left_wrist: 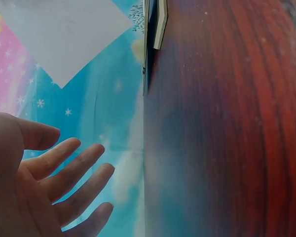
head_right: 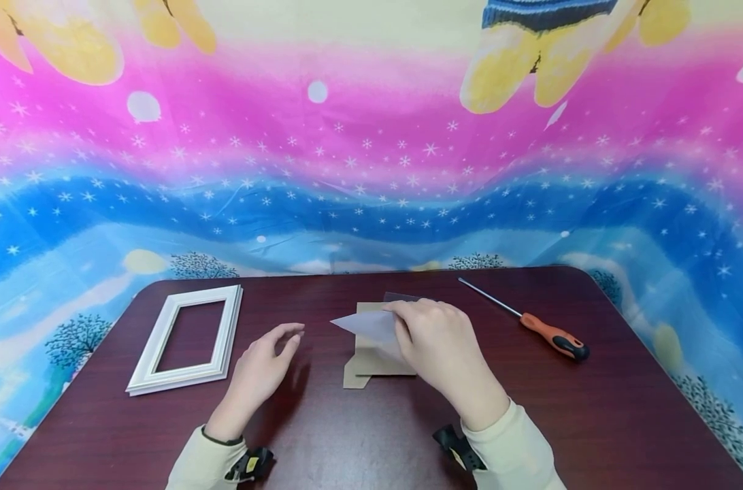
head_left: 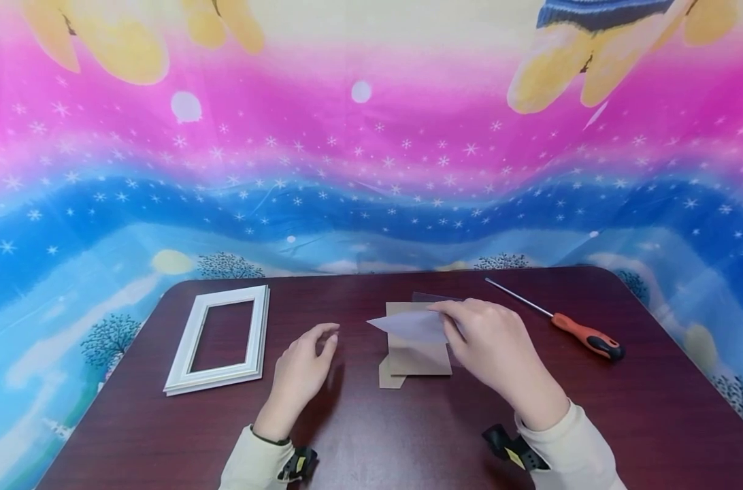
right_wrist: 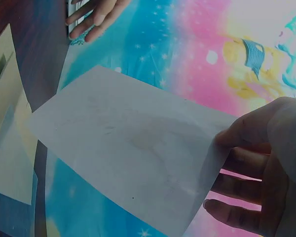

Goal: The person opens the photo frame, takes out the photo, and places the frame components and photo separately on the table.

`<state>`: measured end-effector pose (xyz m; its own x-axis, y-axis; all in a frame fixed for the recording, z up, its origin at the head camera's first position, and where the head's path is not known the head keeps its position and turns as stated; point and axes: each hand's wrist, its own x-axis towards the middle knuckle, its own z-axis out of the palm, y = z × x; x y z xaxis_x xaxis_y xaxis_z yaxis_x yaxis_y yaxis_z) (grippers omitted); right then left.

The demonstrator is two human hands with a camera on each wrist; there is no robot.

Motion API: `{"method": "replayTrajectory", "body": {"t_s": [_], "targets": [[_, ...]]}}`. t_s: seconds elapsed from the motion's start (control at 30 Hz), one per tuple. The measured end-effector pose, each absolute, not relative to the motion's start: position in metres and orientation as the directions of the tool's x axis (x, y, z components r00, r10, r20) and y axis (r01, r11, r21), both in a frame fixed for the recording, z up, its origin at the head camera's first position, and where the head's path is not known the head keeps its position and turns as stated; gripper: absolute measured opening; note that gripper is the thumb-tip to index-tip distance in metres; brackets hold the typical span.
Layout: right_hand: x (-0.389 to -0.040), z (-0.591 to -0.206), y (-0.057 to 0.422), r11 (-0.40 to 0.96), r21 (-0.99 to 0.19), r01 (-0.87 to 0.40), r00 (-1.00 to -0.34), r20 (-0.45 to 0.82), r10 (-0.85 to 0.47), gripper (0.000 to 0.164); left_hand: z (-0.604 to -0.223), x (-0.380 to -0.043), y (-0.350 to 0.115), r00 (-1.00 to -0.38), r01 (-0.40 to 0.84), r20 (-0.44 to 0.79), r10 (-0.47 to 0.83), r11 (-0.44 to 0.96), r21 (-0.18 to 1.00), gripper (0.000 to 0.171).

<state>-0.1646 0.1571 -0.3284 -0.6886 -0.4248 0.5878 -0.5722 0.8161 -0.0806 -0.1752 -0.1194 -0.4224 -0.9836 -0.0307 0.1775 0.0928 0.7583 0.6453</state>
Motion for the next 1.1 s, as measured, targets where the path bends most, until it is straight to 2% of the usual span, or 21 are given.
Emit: {"method": "replayTrajectory", "body": {"t_s": [0.27, 0.43, 0.8, 1.1], "targets": [[-0.174, -0.332, 0.166, 0.836, -0.117, -0.535, -0.713, 0.593, -0.374, 0.021, -0.423, -0.175, -0.12, -0.986, 0.093, 0.167, -0.02, 0.763, 0.64, 0.027], [-0.182, -0.337, 0.171, 0.864, -0.1, -0.494, -0.726, 0.595, -0.346, 0.022, -0.423, -0.175, -0.12, -0.988, 0.084, 0.152, -0.016, 0.774, 0.628, 0.026], [-0.193, -0.351, 0.168, 0.874, -0.094, -0.477, -0.773, 0.517, -0.367, 0.021, -0.423, -0.175, -0.121, -0.99, 0.08, 0.142, -0.012, 0.781, 0.619, 0.026], [-0.197, -0.368, 0.155, 0.867, -0.067, -0.494, -0.783, 0.468, -0.41, 0.018, -0.424, -0.174, -0.12, -0.992, 0.08, 0.128, 0.001, 0.783, 0.616, 0.027]]}}
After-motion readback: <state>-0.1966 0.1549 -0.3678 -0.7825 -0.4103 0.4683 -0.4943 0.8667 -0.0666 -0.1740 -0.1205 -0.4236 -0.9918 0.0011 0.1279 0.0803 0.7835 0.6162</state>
